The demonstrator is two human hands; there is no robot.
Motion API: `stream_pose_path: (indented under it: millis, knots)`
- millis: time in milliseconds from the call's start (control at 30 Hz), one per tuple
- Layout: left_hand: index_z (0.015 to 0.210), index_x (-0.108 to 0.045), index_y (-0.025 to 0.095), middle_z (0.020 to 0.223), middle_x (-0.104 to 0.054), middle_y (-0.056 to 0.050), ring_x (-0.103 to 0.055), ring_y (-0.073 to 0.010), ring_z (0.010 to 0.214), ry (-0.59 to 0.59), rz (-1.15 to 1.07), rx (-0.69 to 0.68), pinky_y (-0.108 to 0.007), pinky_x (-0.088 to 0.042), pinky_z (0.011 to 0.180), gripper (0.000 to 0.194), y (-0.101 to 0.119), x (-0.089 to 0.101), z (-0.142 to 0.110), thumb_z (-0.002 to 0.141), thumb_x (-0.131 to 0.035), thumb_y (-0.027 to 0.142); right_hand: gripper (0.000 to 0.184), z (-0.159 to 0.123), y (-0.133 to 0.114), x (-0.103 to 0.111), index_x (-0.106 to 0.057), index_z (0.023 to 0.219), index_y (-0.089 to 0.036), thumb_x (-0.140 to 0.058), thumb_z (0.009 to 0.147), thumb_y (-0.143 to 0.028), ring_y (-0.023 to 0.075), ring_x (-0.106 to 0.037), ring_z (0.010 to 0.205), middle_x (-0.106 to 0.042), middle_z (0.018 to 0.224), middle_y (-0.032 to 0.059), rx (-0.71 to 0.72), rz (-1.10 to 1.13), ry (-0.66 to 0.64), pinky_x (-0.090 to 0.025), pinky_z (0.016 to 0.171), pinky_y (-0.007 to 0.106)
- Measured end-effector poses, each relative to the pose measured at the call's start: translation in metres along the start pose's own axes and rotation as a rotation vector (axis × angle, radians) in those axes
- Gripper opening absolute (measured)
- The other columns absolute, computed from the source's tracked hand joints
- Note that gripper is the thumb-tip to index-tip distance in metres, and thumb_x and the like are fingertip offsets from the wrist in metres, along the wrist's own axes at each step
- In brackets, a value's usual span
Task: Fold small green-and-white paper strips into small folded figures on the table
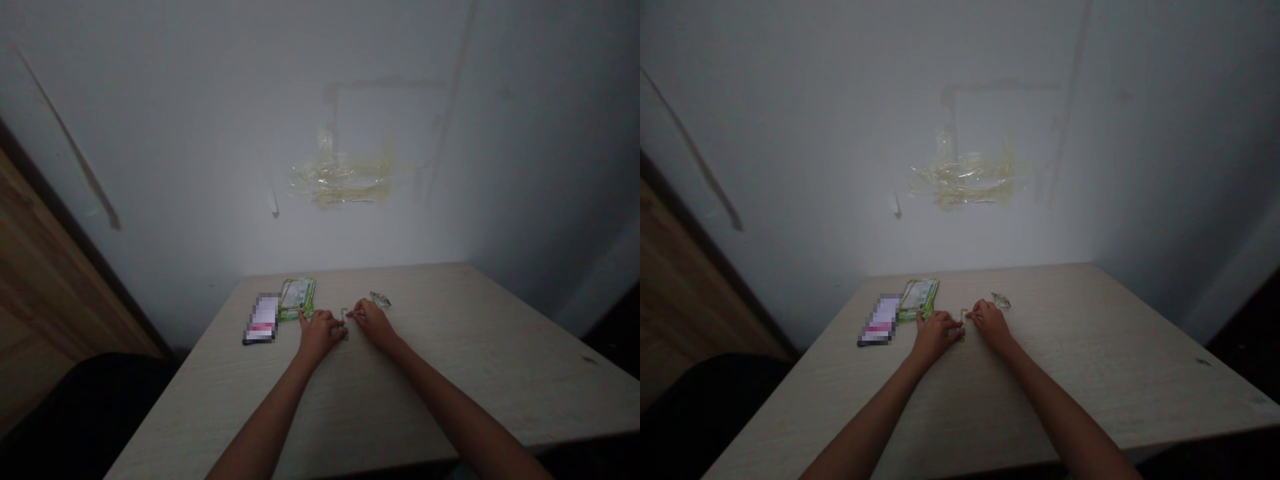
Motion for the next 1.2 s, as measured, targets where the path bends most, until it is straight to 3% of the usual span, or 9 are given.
stream_pose_path:
  millis: [200,400,500,767,1033,1200]
  knots:
    - [0.103,-0.070,0.039,0.103,-0.066,-0.001,-0.051,-0.0250,0.113,-0.011,0.013,-0.005,-0.070,0.001,0.107,0.025,0.001,0.001,-0.001,0.083,-0.061,0.049,0.004,0.003,-0.008,-0.001,-0.055,0.092,-0.022,-0.053,0.088,-0.022,0.0229,-0.058,0.096,-0.066,0.097,0.0082,-0.030,-0.140,0.051,-0.043,0.082,0.031]
    - [0.104,-0.070,0.038,0.104,-0.066,-0.001,-0.050,-0.0248,0.114,-0.029,0.025,0.012,-0.069,0.000,0.108,0.026,0.002,0.002,-0.001,0.083,-0.059,0.049,0.005,0.003,-0.009,-0.002,-0.055,0.092,-0.023,-0.054,0.088,-0.022,0.0235,-0.059,0.096,-0.065,0.098,0.0097,-0.070,-0.121,0.089,-0.043,0.082,0.032]
    - [0.105,-0.070,0.038,0.103,-0.066,-0.001,-0.051,-0.0246,0.112,-0.017,0.018,0.000,-0.069,0.001,0.108,0.026,0.001,0.001,-0.002,0.083,-0.060,0.049,0.007,0.003,-0.002,-0.003,-0.055,0.093,-0.022,-0.054,0.086,-0.022,0.0238,-0.060,0.098,-0.067,0.100,0.0094,-0.081,-0.074,0.074,-0.043,0.085,0.034]
    - [0.107,-0.069,0.039,0.102,-0.065,0.000,-0.051,-0.0229,0.112,-0.005,0.008,-0.026,-0.070,0.004,0.106,0.025,0.001,-0.001,-0.002,0.088,-0.055,0.046,0.019,-0.001,0.011,-0.001,-0.050,0.095,-0.022,-0.059,0.081,-0.030,0.0220,-0.067,0.098,-0.073,0.093,0.0047,-0.082,0.315,0.041,-0.045,0.092,0.039]
    - [0.111,-0.066,0.040,0.103,-0.065,0.000,-0.048,-0.0233,0.114,-0.011,-0.003,-0.038,-0.070,0.001,0.107,0.025,0.001,-0.003,-0.001,0.089,-0.055,0.042,0.027,0.000,0.013,-0.005,-0.050,0.095,-0.022,-0.065,0.074,-0.032,0.0219,-0.070,0.089,-0.075,0.084,0.0024,-0.130,0.368,-0.021,-0.047,0.088,0.038]
    - [0.113,-0.066,0.040,0.107,-0.064,-0.002,-0.045,-0.0245,0.117,-0.030,0.017,-0.033,-0.068,-0.002,0.108,0.027,0.002,-0.002,0.000,0.089,-0.055,0.042,0.025,0.003,0.013,-0.005,-0.054,0.093,-0.022,-0.066,0.073,-0.032,0.0214,-0.069,0.090,-0.075,0.084,0.0018,-0.154,0.268,-0.013,-0.047,0.087,0.038]
Point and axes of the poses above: each hand's wrist, its own z-axis towards the middle knuckle, its own x-axis out of the back of the hand, y = z × x, the point moved 3 cm from there along z, towards the middle knuckle
